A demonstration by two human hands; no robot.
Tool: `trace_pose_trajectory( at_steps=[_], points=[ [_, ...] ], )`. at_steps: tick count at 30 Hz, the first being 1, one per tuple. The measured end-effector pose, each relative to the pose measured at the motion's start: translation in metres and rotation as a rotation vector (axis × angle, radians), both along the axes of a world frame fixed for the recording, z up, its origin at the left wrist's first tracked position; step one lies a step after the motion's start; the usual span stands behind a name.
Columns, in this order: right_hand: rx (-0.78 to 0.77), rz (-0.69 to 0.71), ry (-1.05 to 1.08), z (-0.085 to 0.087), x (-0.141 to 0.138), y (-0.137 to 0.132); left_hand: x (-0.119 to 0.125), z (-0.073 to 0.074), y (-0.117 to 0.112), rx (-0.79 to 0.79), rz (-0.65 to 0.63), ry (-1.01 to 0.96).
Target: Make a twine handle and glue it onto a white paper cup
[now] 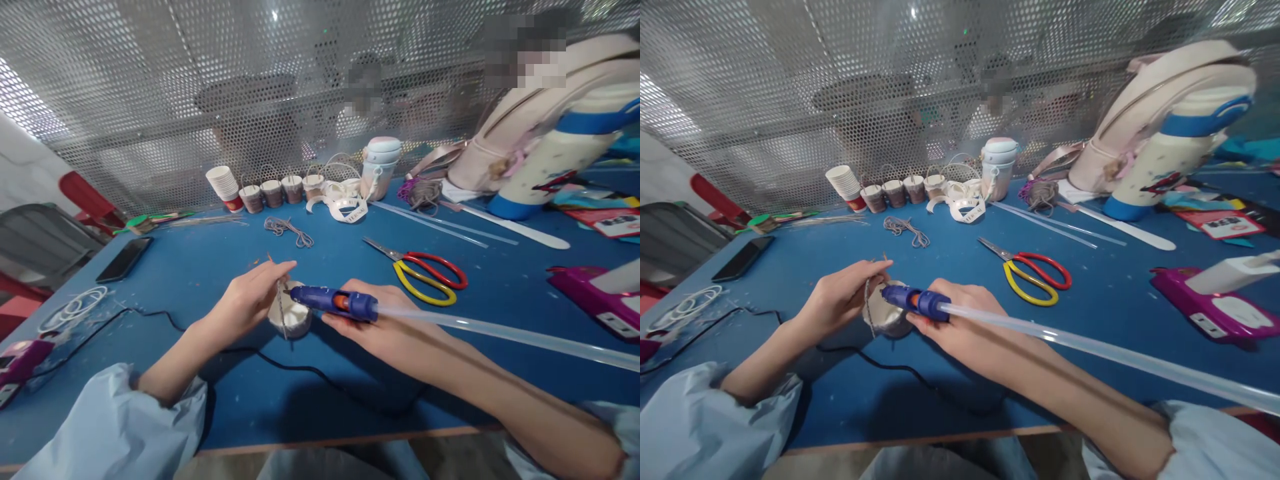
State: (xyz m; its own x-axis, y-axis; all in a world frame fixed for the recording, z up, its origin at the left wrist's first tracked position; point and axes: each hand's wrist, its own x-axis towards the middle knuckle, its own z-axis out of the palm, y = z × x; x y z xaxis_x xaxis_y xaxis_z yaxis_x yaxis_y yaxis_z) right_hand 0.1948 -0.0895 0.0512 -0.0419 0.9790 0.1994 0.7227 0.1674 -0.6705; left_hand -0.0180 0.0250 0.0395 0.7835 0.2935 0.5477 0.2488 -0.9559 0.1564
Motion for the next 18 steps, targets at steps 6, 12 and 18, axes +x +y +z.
trace_pose_trajectory(
  at_steps=[6,12,18],
  points=[
    [-0.011,-0.035,0.003,0.008,-0.003,-0.004,0.000,-0.001,-0.001,0.012,0.037,-0.019],
    [-0.079,0.008,-0.035,0.009,-0.014,-0.005,-0.001,0.001,-0.003,0.032,0.076,-0.027],
    [-0.091,0.015,0.002,-0.002,-0.028,-0.009,-0.003,0.001,-0.008,0.042,0.106,-0.048]
  ],
)
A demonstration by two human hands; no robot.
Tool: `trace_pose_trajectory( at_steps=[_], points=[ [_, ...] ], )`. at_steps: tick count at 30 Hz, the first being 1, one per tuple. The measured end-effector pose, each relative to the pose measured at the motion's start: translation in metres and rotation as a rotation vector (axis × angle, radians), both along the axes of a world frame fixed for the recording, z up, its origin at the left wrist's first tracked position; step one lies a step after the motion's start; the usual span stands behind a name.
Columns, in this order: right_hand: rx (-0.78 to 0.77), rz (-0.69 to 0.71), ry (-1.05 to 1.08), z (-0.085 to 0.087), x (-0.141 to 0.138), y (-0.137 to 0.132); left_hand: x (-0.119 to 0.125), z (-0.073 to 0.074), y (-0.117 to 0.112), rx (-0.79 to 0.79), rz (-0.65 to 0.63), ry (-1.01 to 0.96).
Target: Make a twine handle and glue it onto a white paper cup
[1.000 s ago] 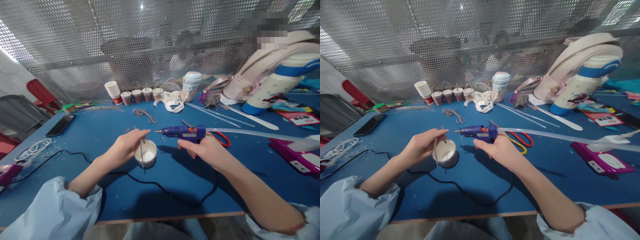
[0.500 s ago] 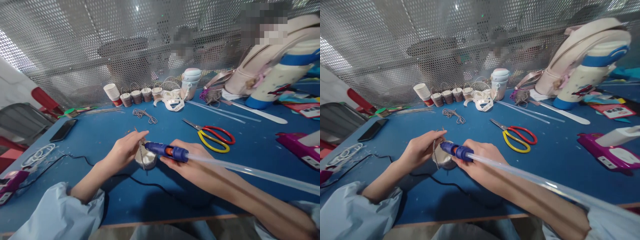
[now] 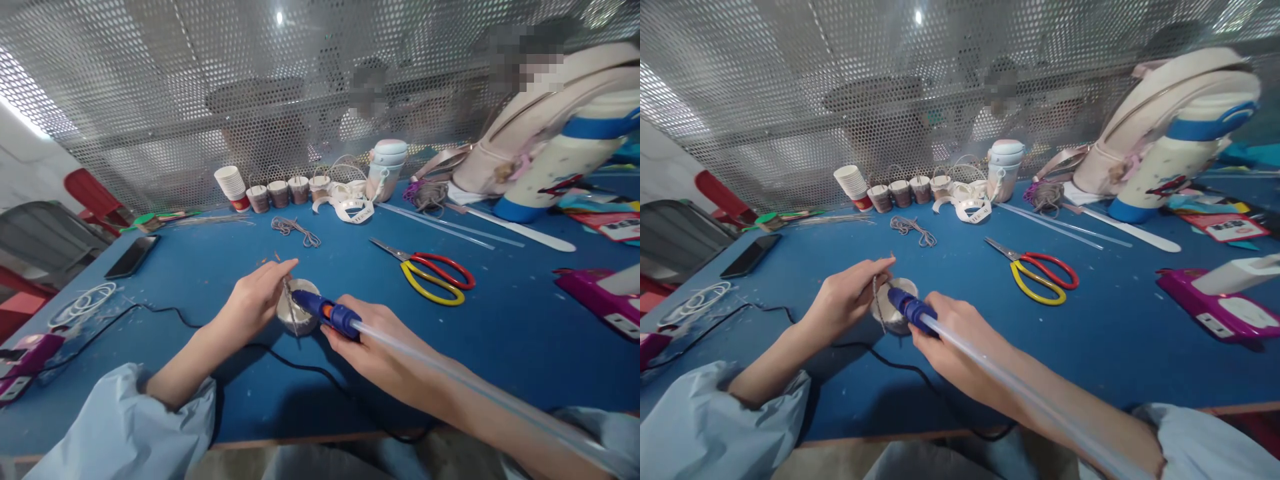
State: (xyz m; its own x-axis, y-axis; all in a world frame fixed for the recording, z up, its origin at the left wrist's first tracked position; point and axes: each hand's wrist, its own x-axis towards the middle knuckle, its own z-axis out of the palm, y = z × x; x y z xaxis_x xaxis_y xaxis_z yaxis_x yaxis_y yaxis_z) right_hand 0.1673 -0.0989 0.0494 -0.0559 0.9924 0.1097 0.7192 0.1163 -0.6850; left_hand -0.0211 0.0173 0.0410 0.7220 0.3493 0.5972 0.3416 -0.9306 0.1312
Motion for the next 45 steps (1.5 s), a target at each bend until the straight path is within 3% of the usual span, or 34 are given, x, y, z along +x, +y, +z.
trace_pose_trajectory(
  at_steps=[11,19,26,31,37,40,45],
  points=[
    [0.050,0.066,0.034,-0.034,-0.001,-0.001,-0.004,-0.005,-0.001,-0.004,0.046,-0.039],
    [0.098,0.147,-0.012,-0.036,0.003,-0.009,-0.002,-0.003,-0.007,-0.015,0.081,-0.035],
    [0.103,0.193,0.080,-0.037,0.006,-0.002,-0.003,-0.002,-0.008,-0.031,0.090,-0.021],
    [0.034,0.147,0.130,-0.036,0.006,0.002,-0.004,-0.003,-0.008,-0.038,0.091,-0.029],
    [0.116,0.057,0.136,-0.031,0.006,0.004,-0.003,-0.004,-0.007,0.010,0.100,-0.040],
    [0.081,0.014,0.154,-0.029,0.006,0.005,-0.002,-0.002,-0.008,0.023,0.107,-0.039],
    [0.092,0.022,0.031,-0.032,0.009,0.010,0.000,-0.001,-0.008,0.040,0.141,-0.034]
  ],
)
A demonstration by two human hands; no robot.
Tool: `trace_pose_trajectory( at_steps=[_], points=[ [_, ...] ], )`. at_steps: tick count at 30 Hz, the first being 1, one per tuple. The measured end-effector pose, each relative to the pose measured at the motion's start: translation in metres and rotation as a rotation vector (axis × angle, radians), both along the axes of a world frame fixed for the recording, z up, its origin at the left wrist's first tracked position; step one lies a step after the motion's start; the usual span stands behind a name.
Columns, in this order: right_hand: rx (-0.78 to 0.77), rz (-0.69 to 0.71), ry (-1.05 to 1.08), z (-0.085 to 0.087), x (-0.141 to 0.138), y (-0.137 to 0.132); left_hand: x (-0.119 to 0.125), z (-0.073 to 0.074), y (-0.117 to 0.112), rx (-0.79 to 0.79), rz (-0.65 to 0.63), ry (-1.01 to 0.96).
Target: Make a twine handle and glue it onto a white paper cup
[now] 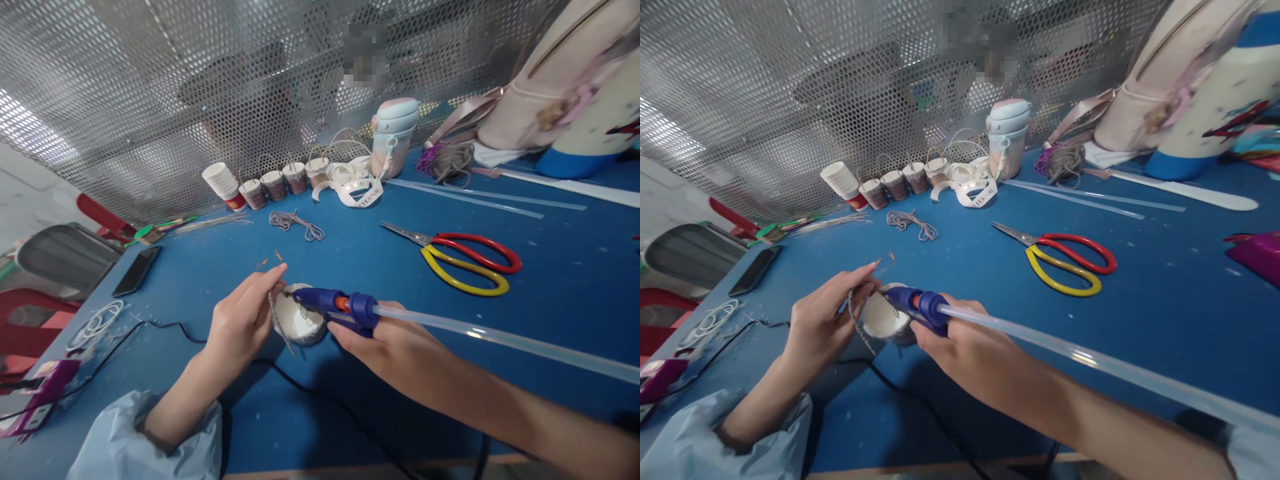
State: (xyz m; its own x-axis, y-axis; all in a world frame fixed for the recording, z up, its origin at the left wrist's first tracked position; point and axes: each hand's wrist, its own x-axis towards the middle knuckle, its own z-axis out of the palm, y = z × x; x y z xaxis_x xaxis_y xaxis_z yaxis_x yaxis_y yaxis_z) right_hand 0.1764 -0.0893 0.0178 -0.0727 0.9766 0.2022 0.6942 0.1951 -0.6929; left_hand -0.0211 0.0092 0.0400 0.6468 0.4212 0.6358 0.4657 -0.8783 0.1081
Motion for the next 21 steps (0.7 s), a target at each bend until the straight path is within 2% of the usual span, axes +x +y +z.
trace_pose_trajectory(
  at_steps=[5,8,10,13,15,21],
  points=[
    [0.086,0.150,-0.100,-0.006,0.004,0.001,0.000,-0.001,0.001,0.020,0.002,0.010],
    [0.118,0.168,-0.130,-0.005,0.003,0.000,-0.001,-0.002,0.002,0.043,0.003,0.003],
    [0.045,0.126,-0.064,0.000,0.000,0.000,-0.002,-0.002,0.002,0.061,0.006,-0.002],
    [-0.178,0.005,0.091,0.014,-0.004,0.000,-0.002,-0.003,0.003,0.079,0.009,-0.002],
    [-0.268,-0.031,0.146,0.022,-0.005,0.000,-0.002,-0.003,0.004,0.087,0.006,-0.002],
    [-0.215,-0.018,0.092,0.025,-0.007,0.004,-0.003,-0.004,0.005,0.105,0.012,0.011]
  ],
)
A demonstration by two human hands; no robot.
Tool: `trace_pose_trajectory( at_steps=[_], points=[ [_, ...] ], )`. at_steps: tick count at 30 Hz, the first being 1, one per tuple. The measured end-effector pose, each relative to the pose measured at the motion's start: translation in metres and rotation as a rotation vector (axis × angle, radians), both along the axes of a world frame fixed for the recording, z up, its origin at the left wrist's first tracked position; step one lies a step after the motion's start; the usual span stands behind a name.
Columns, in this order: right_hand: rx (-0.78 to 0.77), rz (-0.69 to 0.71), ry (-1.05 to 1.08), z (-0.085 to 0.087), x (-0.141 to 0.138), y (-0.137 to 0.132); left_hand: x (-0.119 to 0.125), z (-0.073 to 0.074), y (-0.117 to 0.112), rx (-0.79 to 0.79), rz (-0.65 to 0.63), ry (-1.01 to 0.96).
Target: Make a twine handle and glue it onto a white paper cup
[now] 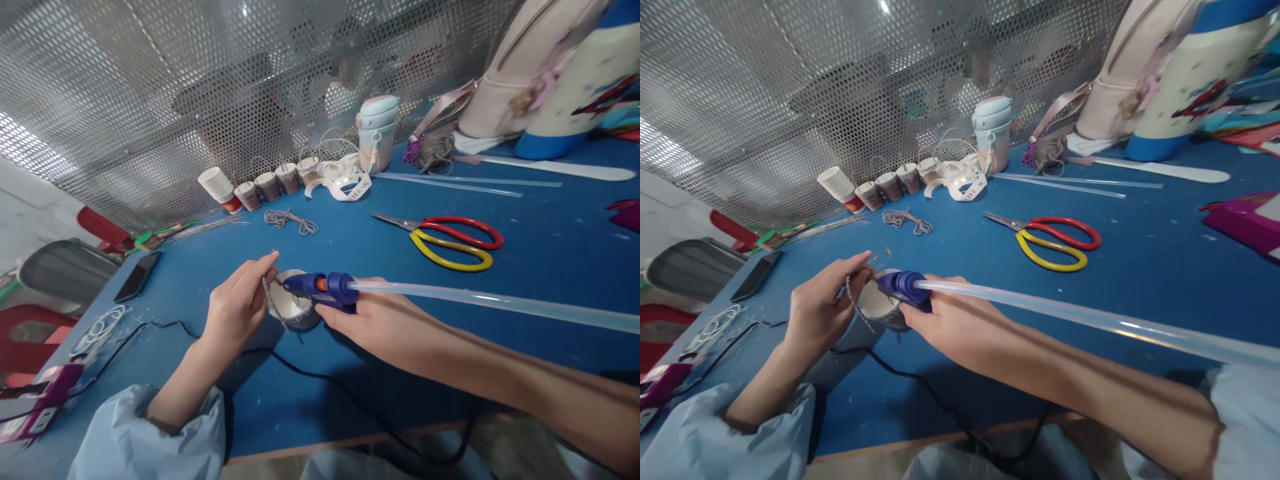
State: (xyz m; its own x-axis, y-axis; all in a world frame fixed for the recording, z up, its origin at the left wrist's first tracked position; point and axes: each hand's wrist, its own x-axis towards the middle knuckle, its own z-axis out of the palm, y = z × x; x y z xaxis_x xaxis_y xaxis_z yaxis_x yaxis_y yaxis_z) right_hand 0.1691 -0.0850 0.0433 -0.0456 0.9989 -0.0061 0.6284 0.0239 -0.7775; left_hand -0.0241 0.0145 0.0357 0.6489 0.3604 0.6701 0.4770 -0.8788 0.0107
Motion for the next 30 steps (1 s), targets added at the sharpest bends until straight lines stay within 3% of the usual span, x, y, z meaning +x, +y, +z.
trace_pose_trajectory(
  at_steps=[19,30],
  points=[
    [0.204,0.104,0.029,0.006,0.011,0.008,-0.002,0.000,-0.002,-0.028,0.003,0.007],
    [0.153,0.138,0.007,0.003,0.011,0.015,0.000,0.000,0.000,0.011,0.019,-0.005]
  ],
)
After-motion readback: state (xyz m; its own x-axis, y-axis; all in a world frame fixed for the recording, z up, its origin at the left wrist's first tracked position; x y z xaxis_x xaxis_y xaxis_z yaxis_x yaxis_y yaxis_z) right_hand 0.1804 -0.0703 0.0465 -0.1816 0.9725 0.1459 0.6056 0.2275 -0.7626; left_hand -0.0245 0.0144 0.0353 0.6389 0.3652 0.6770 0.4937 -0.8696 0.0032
